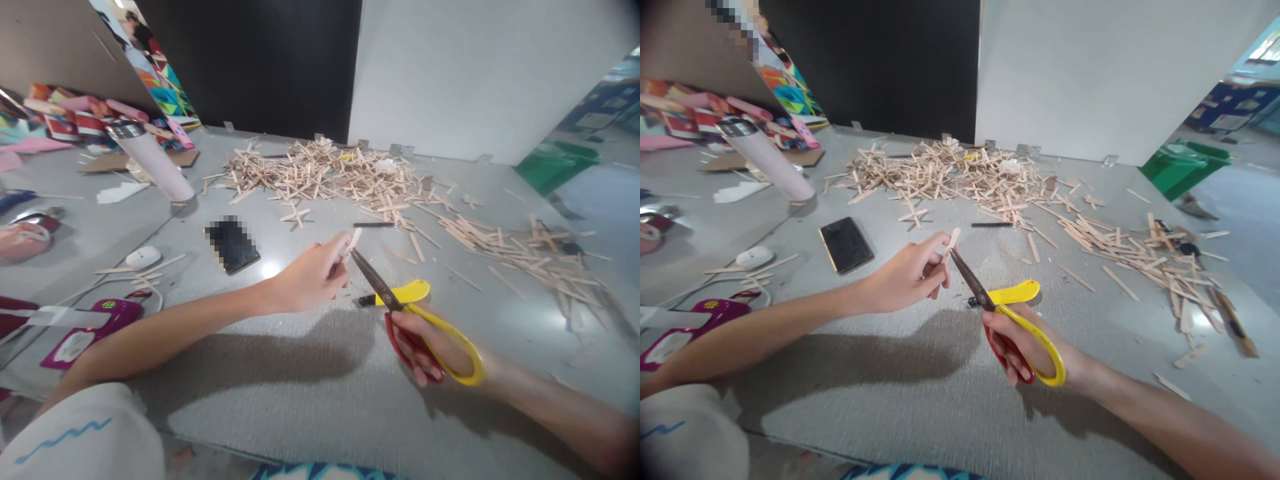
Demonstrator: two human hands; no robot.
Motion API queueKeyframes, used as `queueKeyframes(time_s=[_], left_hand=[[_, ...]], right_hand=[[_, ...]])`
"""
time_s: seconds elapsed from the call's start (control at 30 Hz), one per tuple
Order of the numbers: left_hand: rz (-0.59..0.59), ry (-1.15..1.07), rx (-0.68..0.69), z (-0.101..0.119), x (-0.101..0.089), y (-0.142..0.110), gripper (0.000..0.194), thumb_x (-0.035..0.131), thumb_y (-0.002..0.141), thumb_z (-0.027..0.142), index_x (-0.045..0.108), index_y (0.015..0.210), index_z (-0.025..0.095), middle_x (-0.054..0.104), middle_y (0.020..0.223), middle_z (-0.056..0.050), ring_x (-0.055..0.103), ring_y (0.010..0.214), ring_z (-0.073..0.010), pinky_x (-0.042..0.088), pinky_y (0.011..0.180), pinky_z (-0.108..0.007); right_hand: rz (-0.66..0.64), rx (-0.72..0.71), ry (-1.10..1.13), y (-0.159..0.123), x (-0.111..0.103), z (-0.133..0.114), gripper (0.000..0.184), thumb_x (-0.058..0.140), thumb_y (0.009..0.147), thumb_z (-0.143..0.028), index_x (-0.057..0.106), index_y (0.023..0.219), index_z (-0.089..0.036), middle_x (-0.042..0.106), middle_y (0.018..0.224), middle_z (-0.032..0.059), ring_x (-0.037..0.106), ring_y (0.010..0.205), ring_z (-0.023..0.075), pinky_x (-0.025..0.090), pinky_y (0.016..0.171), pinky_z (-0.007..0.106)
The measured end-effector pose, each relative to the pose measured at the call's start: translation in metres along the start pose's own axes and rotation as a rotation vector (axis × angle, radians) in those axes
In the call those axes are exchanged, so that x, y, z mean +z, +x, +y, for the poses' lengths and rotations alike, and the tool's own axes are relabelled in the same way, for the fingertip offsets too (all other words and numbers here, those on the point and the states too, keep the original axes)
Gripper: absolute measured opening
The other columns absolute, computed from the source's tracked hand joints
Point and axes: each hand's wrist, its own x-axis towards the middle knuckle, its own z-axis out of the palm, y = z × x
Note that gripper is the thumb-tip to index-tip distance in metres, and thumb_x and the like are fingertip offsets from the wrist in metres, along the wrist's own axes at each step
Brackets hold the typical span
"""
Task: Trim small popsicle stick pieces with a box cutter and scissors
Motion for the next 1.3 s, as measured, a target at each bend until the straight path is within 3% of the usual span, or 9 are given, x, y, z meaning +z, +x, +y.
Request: queueKeyframes(time_s=[0.23, 0.43, 0.53, 0.7, 0.83, 0.97, 1.1, 1.2, 1.3], left_hand=[[0.006, 0.086, 0.064, -0.001, -0.001, -0.001, 0.025, 0.052, 0.097, 0.011, 0.047, 0.119, 0.022, 0.074, 0.077, 0.002, 0.066, 0.054, -0.0122, 0.044, 0.054, -0.023], [0.025, 0.196, 0.124, 0.0, -0.003, -0.006, 0.025, 0.052, 0.096, 0.011, 0.051, 0.119, 0.021, 0.073, 0.074, 0.003, 0.06, 0.054, -0.0114, 0.041, 0.057, -0.025], [0.035, 0.235, 0.168, -0.001, -0.004, -0.007, 0.031, 0.052, 0.096, 0.011, 0.052, 0.125, 0.02, 0.072, 0.075, 0.003, 0.057, 0.056, -0.0117, 0.039, 0.058, -0.025], [0.026, 0.304, 0.144, -0.001, -0.005, -0.006, 0.038, 0.051, 0.096, 0.01, 0.054, 0.133, 0.019, 0.056, 0.065, 0.009, 0.045, 0.051, -0.0125, 0.033, 0.057, -0.027], [0.036, 0.484, 0.129, -0.003, -0.009, -0.002, 0.03, 0.048, 0.1, 0.014, 0.059, 0.127, 0.02, 0.045, 0.062, 0.007, 0.045, 0.054, -0.0161, 0.029, 0.059, -0.03], [0.088, 0.498, 0.128, -0.009, -0.013, 0.006, 0.023, 0.042, 0.108, 0.019, 0.064, 0.111, 0.021, 0.051, 0.063, 0.004, 0.049, 0.057, -0.0166, 0.031, 0.062, -0.031], [0.164, 0.498, 0.123, -0.014, -0.016, 0.012, 0.026, 0.045, 0.11, 0.022, 0.063, 0.092, 0.02, 0.054, 0.063, 0.002, 0.047, 0.057, -0.0154, 0.03, 0.063, -0.031], [0.19, 0.515, 0.089, -0.015, -0.016, 0.012, 0.03, 0.046, 0.11, 0.024, 0.061, 0.084, 0.021, 0.051, 0.061, 0.003, 0.043, 0.056, -0.0147, 0.027, 0.063, -0.032], [0.206, 0.516, 0.058, -0.015, -0.016, 0.012, 0.034, 0.047, 0.111, 0.026, 0.058, 0.079, 0.021, 0.049, 0.059, 0.003, 0.04, 0.053, -0.0139, 0.023, 0.062, -0.032]], right_hand=[[0.02, 0.015, -0.018, 0.001, -0.001, 0.005, 0.072, 0.059, 0.099, -0.074, 0.046, 0.048, -0.026, 0.035, 0.031, -0.0068, 0.042, 0.026, 0.0106, 0.042, 0.034, 0.021], [-0.144, 0.061, 0.011, -0.007, -0.007, -0.006, 0.079, 0.049, 0.102, -0.076, 0.042, 0.041, -0.026, 0.031, 0.028, -0.0045, 0.038, 0.024, 0.0089, 0.023, 0.03, 0.021], [-0.173, 0.067, 0.019, -0.009, -0.01, -0.007, 0.083, 0.049, 0.102, -0.078, 0.039, 0.039, -0.026, 0.029, 0.028, -0.0043, 0.039, 0.024, 0.0084, 0.02, 0.029, 0.02], [-0.23, 0.119, 0.192, -0.006, -0.008, -0.008, 0.075, 0.055, 0.099, -0.08, 0.04, 0.047, -0.027, 0.032, 0.03, -0.0068, 0.035, 0.022, 0.0087, 0.02, 0.025, 0.019], [-0.272, 0.111, 0.215, -0.003, -0.008, -0.005, 0.075, 0.053, 0.101, -0.079, 0.04, 0.049, -0.027, 0.03, 0.03, -0.0071, 0.035, 0.022, 0.0092, 0.022, 0.024, 0.018], [-0.113, 0.055, 0.092, 0.001, -0.015, 0.0, 0.073, 0.049, 0.101, -0.081, 0.043, 0.052, -0.027, 0.03, 0.032, -0.0076, 0.036, 0.023, 0.0105, 0.026, 0.027, 0.021], [0.095, -0.138, -0.26, 0.008, -0.036, -0.012, 0.07, 0.059, 0.102, -0.075, 0.047, 0.054, -0.025, 0.042, 0.041, -0.0047, 0.041, 0.033, 0.0106, 0.031, 0.036, 0.025], [0.217, -0.239, -0.582, 0.017, -0.056, -0.021, 0.061, 0.084, 0.089, -0.064, 0.051, 0.059, -0.023, 0.043, 0.053, -0.0048, 0.033, 0.047, 0.0095, 0.02, 0.044, 0.026], [0.272, -0.276, -0.571, 0.03, -0.073, -0.016, 0.064, 0.089, 0.086, -0.059, 0.045, 0.055, -0.024, 0.033, 0.055, -0.0051, 0.023, 0.055, 0.0102, 0.011, 0.05, 0.03]])
